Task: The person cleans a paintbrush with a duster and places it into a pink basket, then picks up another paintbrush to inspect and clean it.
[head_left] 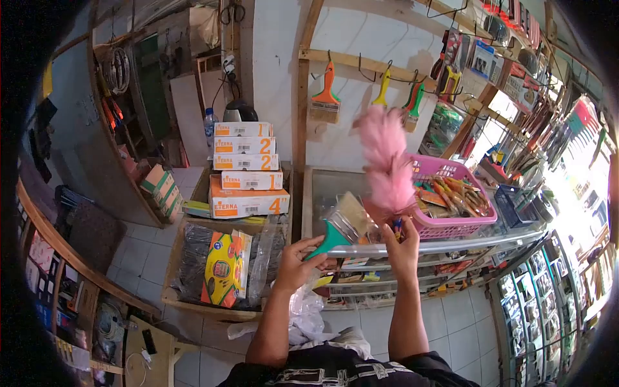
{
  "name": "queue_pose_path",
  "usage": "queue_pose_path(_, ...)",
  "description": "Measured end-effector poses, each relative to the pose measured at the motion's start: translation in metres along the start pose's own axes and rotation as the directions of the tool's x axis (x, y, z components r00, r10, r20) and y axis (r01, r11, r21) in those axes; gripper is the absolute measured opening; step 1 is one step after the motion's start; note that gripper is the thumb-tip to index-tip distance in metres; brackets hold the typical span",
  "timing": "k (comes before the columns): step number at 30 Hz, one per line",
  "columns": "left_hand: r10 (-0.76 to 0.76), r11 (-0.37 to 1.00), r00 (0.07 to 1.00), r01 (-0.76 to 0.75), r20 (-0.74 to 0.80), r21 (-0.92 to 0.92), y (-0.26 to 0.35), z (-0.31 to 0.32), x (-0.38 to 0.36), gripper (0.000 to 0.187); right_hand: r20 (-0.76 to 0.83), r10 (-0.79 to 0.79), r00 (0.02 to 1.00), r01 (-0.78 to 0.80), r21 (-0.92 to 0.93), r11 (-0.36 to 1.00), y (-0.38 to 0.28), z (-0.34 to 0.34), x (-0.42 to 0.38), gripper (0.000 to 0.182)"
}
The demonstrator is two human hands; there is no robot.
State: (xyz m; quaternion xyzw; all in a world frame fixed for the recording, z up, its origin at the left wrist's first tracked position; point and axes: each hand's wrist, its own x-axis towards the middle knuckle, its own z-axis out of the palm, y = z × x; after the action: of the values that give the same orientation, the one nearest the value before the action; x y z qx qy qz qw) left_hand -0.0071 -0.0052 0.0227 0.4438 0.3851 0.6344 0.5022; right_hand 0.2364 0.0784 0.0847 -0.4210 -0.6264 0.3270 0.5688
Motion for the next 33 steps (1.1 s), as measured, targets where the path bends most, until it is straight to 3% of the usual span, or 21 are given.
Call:
queue_pose_path(1, -0.034, 0.999, 0.999, 0.034, 0.015, 0.031, 0.011, 0.000, -0.004, 0.046, 0.055, 0.030, 0.998, -0.032, 0.024, 0.999, -0.009, -0.002, 0.000, 0.023)
queue_pose_path(4, 0.036, 0.988, 0.995, -0.051, 0.097, 0.146, 0.031, -0.001, -0.013, 0.043, 0.234, 0.068, 0.970, -0.099, 0.125, 0.987, -0.019, -0.007, -0.004, 0.026)
queue_pose_path(7, 0.121, 0.936, 0.985, -0.154, 0.121, 0.317, 0.042, -0.009, -0.020, 0.049, 0.372, 0.185, 0.910, -0.233, 0.088, 0.969, -0.012, -0.010, -0.015, 0.031)
queue_pose_path(8, 0.132, 0.934, 0.987, -0.155, 0.093, 0.322, 0.045, -0.014, -0.021, 0.054, 0.477, 0.103, 0.873, -0.144, 0.049, 0.988, 0.021, -0.015, -0.012, 0.037)
queue_pose_path(10, 0.153, 0.931, 0.988, -0.156, 0.034, 0.329, 0.052, -0.022, -0.024, 0.066, 0.538, 0.222, 0.814, -0.310, 0.079, 0.947, 0.016, -0.012, -0.020, 0.038)
queue_pose_path(11, 0.138, 0.963, 0.989, -0.120, -0.057, 0.242, 0.056, -0.021, -0.025, 0.069, 0.569, 0.276, 0.775, -0.391, 0.087, 0.916, 0.013, -0.007, -0.024, 0.039)
queue_pose_path(13, 0.081, 0.996, 0.970, -0.071, -0.231, 0.051, 0.069, -0.009, -0.030, 0.077, 0.516, 0.245, 0.821, -0.413, 0.240, 0.878, 0.007, 0.012, -0.034, 0.030)
queue_pose_path(14, 0.185, 0.982, 0.914, -0.162, -0.361, 0.093, 0.067, 0.000, -0.029, 0.075, 0.504, 0.251, 0.827, -0.435, 0.288, 0.853, 0.000, 0.019, -0.038, 0.028)
queue_pose_path(17, 0.212, 0.946, 0.836, -0.305, -0.506, -0.107, 0.034, 0.010, -0.016, 0.064, 0.447, 0.295, 0.845, -0.495, 0.441, 0.749, -0.011, 0.049, -0.054, 0.023)
queue_pose_path(18, 0.237, 0.948, 0.860, -0.307, -0.452, -0.088, 0.025, 0.013, -0.016, 0.060, 0.424, 0.316, 0.849, -0.509, 0.492, 0.706, -0.014, 0.061, -0.060, 0.022)
queue_pose_path(21, 0.319, 0.943, 0.917, -0.331, -0.238, -0.012, 0.015, 0.036, -0.024, 0.075, 0.384, 0.332, 0.861, -0.506, 0.589, 0.630, -0.019, 0.088, -0.070, 0.020)
queue_pose_path(23, 0.318, 0.946, 0.923, -0.324, -0.218, 0.007, 0.013, 0.038, -0.026, 0.080, 0.346, 0.338, 0.875, -0.483, 0.650, 0.586, -0.025, 0.095, -0.074, 0.019)
queue_pose_path(27, 0.309, 0.950, 0.920, -0.312, -0.243, 0.026, 0.014, 0.027, -0.030, 0.086, 0.400, 0.310, 0.862, -0.485, 0.479, 0.731, -0.016, 0.078, -0.071, 0.013)
queue_pose_path(28, 0.421, 0.902, 0.865, -0.366, -0.273, 0.231, 0.012, 0.019, -0.028, 0.085, 0.355, 0.306, 0.883, -0.449, 0.454, 0.770, -0.009, 0.077, -0.069, 0.012)
queue_pose_path(31, 0.306, 0.947, 0.910, -0.321, -0.281, -0.008, 0.012, -0.003, -0.030, 0.088, 0.300, 0.163, 0.940, -0.270, 0.361, 0.893, 0.008, 0.061, -0.071, 0.023)
queue_pose_path(33, 0.321, 0.947, 0.910, -0.302, -0.261, 0.112, 0.002, -0.025, -0.032, 0.066, 0.427, 0.105, 0.898, -0.203, 0.191, 0.960, 0.012, 0.043, -0.071, 0.026)
